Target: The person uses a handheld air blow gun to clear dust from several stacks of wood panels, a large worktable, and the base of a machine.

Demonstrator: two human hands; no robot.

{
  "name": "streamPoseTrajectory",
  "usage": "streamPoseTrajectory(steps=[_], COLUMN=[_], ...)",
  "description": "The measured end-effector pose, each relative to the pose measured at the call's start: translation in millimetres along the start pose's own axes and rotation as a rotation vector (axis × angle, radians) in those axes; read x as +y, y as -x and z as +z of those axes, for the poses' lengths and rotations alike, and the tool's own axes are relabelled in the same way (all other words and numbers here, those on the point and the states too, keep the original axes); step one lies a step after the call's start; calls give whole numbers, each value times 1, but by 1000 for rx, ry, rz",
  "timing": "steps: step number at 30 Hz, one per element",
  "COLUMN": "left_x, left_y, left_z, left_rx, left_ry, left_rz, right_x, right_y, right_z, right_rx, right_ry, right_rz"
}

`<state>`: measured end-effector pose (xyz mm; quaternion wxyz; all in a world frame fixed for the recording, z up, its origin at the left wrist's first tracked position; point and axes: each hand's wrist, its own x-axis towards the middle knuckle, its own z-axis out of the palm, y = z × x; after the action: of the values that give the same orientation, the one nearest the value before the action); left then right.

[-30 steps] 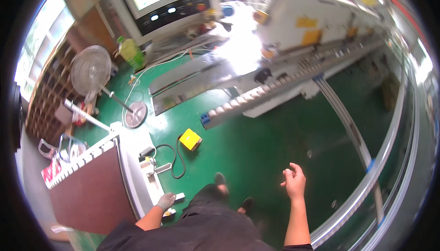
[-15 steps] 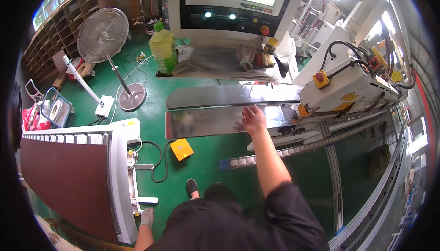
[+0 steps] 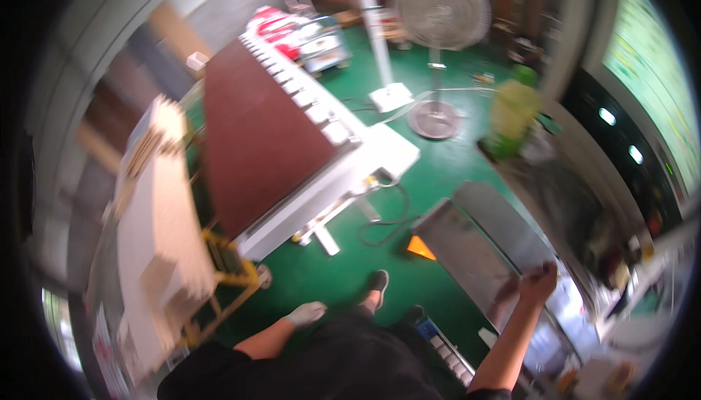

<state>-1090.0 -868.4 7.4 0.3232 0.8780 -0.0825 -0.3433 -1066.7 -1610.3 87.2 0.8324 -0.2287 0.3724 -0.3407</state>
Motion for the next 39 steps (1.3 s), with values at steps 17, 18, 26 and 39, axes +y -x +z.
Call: streamPoseTrajectory(steps=[17, 18, 26, 39], left_x=[234, 232, 70, -61], left_y=[-31, -30, 94, 296], left_z=[-88, -98, -196, -183], left_rx=[298, 401, 488, 1249], left_ry=[655, 684, -274, -403], left_rz=[217, 155, 10, 152], right_x=[287, 299, 333, 401], right_y=[348, 364, 469, 575], right_z=[81, 84, 202, 123], right_rx=[-1327, -1373, -2125, -2032], right_ry=[981, 1006, 1260, 1329], right_rz=[59, 66, -754, 1224])
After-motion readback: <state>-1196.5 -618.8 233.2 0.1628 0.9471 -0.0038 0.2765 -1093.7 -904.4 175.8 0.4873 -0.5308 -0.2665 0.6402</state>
